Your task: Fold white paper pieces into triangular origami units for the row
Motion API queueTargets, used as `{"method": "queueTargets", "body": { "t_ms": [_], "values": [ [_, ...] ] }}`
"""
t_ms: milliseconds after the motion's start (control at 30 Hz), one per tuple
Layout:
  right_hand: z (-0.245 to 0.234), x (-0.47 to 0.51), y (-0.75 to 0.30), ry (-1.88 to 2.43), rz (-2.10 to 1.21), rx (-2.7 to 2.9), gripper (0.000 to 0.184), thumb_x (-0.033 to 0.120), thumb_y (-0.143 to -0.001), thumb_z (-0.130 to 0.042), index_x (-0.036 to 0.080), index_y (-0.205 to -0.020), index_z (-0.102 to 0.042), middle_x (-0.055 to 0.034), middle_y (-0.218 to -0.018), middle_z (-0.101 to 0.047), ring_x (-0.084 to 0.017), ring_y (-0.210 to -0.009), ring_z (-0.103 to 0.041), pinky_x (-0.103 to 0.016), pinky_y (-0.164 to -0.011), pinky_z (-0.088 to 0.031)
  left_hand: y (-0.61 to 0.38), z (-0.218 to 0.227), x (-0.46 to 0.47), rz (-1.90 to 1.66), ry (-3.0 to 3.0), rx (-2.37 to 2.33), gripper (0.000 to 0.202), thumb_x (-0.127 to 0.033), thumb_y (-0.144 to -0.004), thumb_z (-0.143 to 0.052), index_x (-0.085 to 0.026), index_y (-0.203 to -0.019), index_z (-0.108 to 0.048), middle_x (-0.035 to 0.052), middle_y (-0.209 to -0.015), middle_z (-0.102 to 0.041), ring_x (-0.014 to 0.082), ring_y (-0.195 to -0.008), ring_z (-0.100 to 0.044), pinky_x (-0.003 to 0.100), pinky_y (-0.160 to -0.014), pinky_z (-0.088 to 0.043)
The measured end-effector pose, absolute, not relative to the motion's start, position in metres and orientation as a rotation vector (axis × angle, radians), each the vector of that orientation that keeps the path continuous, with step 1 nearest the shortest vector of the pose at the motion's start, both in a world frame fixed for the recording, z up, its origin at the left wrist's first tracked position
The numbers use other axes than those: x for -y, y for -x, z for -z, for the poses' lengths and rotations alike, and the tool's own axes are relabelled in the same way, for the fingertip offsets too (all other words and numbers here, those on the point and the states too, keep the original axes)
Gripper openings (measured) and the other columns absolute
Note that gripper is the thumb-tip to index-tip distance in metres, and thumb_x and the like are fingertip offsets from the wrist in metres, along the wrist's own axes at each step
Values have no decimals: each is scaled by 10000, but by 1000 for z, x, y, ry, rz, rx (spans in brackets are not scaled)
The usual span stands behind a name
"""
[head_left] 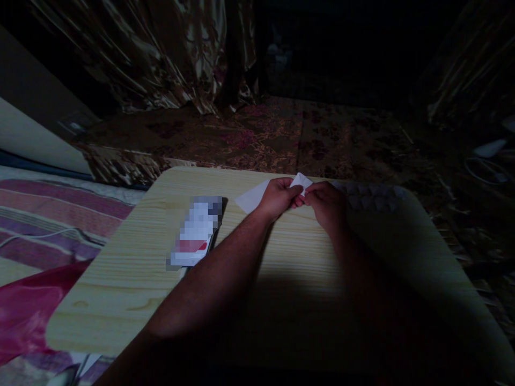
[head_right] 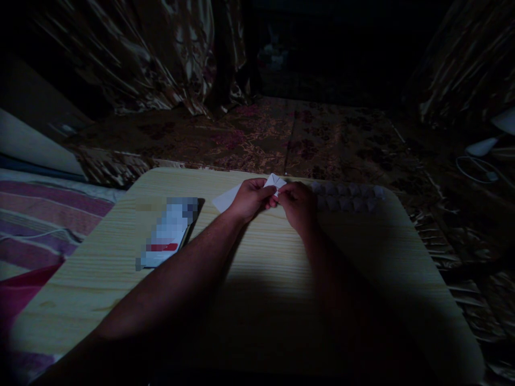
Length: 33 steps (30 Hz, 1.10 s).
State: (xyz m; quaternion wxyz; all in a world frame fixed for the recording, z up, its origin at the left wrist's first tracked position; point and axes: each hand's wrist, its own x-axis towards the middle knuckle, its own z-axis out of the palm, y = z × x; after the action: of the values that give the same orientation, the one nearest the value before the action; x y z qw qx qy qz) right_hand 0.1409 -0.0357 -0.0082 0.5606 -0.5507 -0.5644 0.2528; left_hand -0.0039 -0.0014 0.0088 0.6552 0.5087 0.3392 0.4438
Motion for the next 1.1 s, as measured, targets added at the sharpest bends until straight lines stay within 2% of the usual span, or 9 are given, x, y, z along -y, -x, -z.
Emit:
{"method": "queueTargets", "body": {
  "t_ms": [133, 300, 467, 667, 1100],
  "values": [
    [4, 38, -139, 1248, -657, 1300, 62, 303, -751, -683, 247, -770, -666, 12, -679, -686, -182, -657, -662, -307, -615, -524, 5, -8, 1, -1012, -1157, -743, 174, -267, -777, -708, -116, -712, -652, 43, -596, -679, 85, -460, -579, 189, -433, -414],
    [0, 39, -137, 1261, -681, 1303, 64, 298, -749, -680, 235, -762, -675, 1, -698, -713, -179, -681, -684, -311, -657, -549, 3, -8, 0, -1025, -1173, -800, 180, -269, -784, -706, -122, -706, -637, 38, -584, -671, 80, -448, -565, 190, -432, -411],
    [-5, 38, -138, 1171, -855, 1166, 106, 290, -732, -698, 205, -758, -639, 19, -652, -695, -143, -576, -666, -275, -588, -551, 1, -4, -3, -1032, -1169, -814, 201, -301, -792, -709, -129, -726, -627, 27, -620, -676, 65, -467, -552, 185, -449, -398],
    [-9, 37, -141, 1239, -953, 1140, 142, 320, -734, -702, 190, -750, -647, 15, -599, -683, -139, -547, -651, -258, -547, -535, 2, -3, -2, -1041, -1183, -801, 229, -329, -796, -722, -135, -737, -613, -3, -608, -634, 47, -445, -491, 186, -437, -353],
    [-11, 37, -142, 1331, -920, 1199, 188, 359, -741, -659, 174, -774, -674, 2, -597, -688, -142, -546, -648, -254, -551, -523, 3, -2, -3, -1021, -1193, -800, 255, -357, -798, -732, -129, -759, -626, -1, -621, -630, 46, -441, -484, 185, -417, -333]
  ]
}}
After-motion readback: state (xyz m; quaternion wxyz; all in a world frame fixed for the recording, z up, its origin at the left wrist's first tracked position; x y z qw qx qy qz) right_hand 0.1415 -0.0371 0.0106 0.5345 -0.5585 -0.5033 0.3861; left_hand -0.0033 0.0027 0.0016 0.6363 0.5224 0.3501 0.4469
